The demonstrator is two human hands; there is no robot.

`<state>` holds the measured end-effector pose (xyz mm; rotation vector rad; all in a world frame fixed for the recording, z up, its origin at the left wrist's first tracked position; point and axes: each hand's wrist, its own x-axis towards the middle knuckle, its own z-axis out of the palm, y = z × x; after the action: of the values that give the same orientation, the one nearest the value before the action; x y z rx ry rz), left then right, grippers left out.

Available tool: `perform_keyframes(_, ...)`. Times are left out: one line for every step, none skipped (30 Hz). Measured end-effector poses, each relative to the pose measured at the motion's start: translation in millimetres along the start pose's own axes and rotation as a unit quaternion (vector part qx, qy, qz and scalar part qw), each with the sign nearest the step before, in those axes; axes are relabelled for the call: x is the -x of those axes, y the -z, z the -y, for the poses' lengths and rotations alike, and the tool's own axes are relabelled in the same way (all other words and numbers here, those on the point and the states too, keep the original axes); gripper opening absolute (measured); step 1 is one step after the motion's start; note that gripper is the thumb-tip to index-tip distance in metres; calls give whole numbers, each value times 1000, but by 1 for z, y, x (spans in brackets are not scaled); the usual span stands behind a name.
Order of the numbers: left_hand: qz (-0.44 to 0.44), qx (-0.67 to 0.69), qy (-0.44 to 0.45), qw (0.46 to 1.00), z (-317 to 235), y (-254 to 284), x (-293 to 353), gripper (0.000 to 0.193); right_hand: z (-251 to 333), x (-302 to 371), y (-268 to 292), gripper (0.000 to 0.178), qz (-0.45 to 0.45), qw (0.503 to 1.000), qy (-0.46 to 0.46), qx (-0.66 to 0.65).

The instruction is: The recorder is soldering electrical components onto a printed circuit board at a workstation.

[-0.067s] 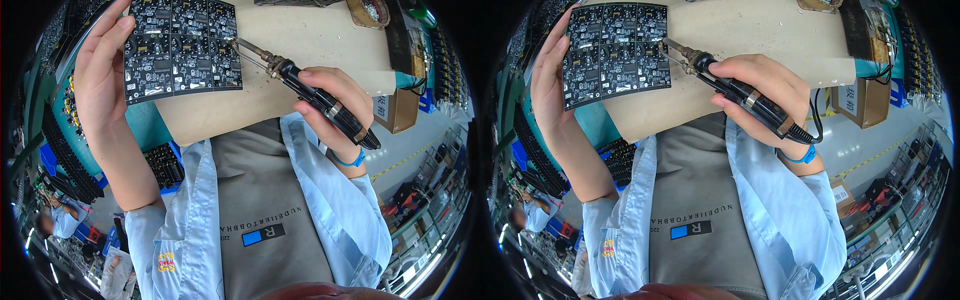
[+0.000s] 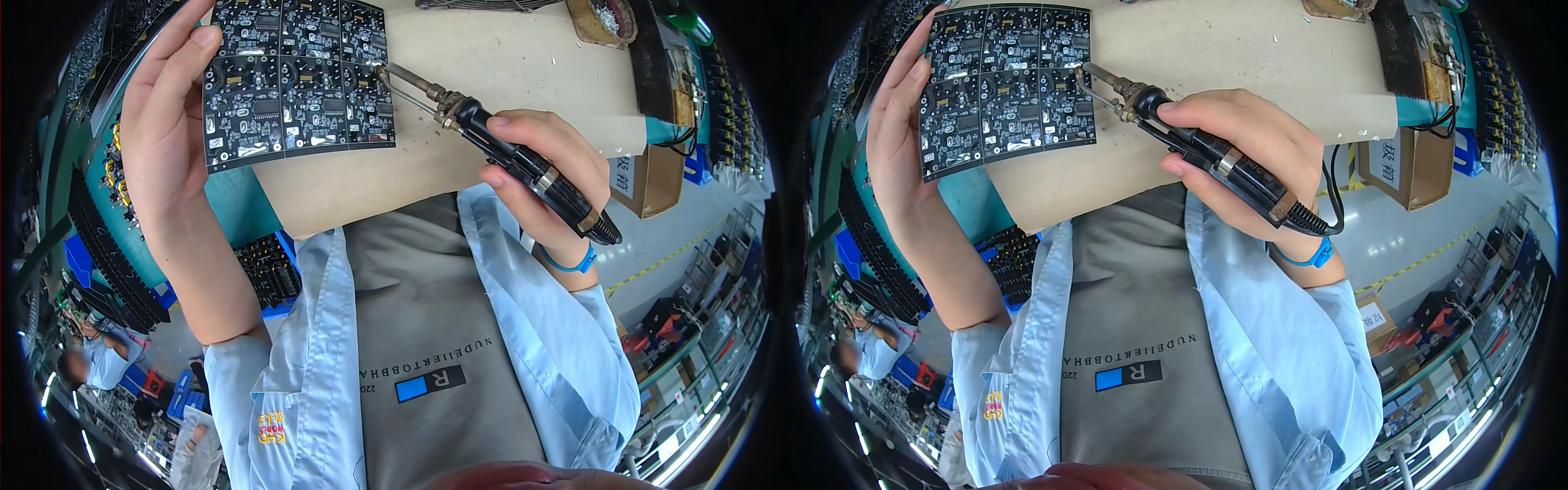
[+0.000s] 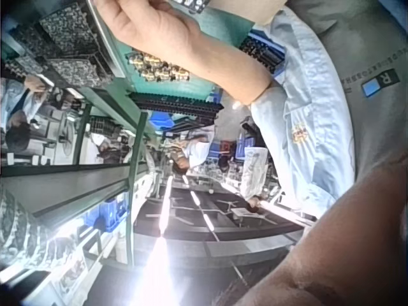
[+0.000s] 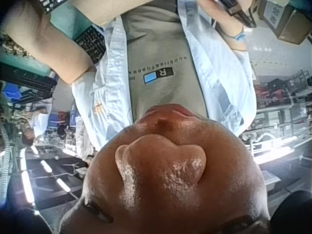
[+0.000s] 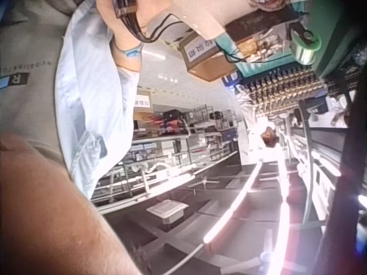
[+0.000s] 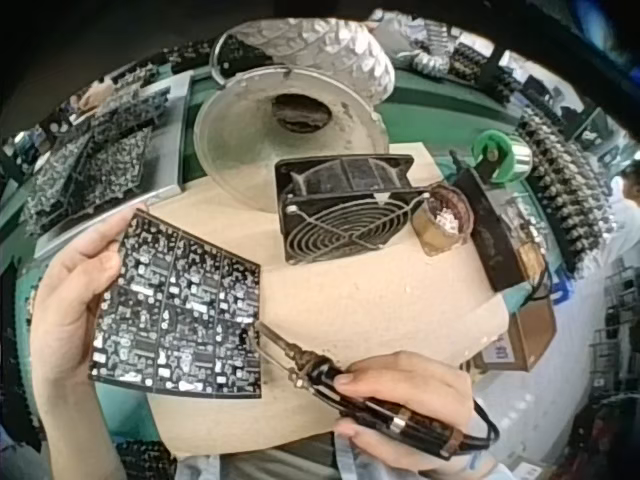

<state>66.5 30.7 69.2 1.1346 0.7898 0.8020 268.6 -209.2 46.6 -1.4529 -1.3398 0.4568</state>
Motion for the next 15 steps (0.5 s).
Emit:
perform_keyframes(0, 0, 0, 1000, 0, 0, 0, 54, 0, 0, 0, 42, 0, 1000, 0, 0)
perform_keyframes(1, 1, -3, 1000, 1, 0, 0, 54, -1, 1, 0, 42, 0, 1000, 2, 0)
perform_keyframes(1, 2, -6, 1000, 1, -1, 0, 54, -1, 1, 0, 42, 0, 1000, 4, 0)
perform_keyframes(2, 3, -9, 1000, 2, -1, 1, 54, -2, 2, 0, 42, 0, 1000, 6, -1)
perform_keyframes(3, 4, -12, 1000, 2, -2, 1, 55, -2, 2, 0, 42, 0, 1000, 8, -1)
perform_keyframes(3, 5, -15, 1000, 3, -3, 1, 55, -1, 2, 0, 42, 0, 1000, 8, -1)
perform_keyframes(3, 5, -17, 1000, 3, -3, 2, 55, -1, 2, 0, 42, 2, 1000, 7, 0)
perform_keyframes(4, 6, -20, 1000, 4, -4, 2, 56, 0, 2, 0, 42, 4, 1000, 5, 1)
perform_keyframes(4, 7, -23, 1000, 4, -4, 3, 56, 0, 2, 1, 42, 6, 1000, 4, 2)
perform_keyframes(4, 7, -26, 1000, 4, -4, 3, 56, 1, 2, 0, 42, 8, 1000, 3, 2)
perform_keyframes(4, 8, -26, 1000, 5, -4, 3, 56, 1, 2, 1, 42, 8, 1000, 3, 3)
perform_keyframes(13, 4, -31, 999, 5, -3, 3, 56, 1, 2, 0, 42, 9, 1000, 1, 2)
perform_keyframes(21, 1, -35, 999, 6, -2, 3, 57, 1, 2, 0, 42, 10, 1000, -1, 1)
perform_keyframes(29, -3, -39, 999, 6, 0, 3, 57, 2, 2, 0, 42, 11, 1000, -3, 0)
perform_keyframes(38, -6, -44, 998, 6, 1, 3, 57, 2, 2, 0, 42, 11, 1000, -5, -1)
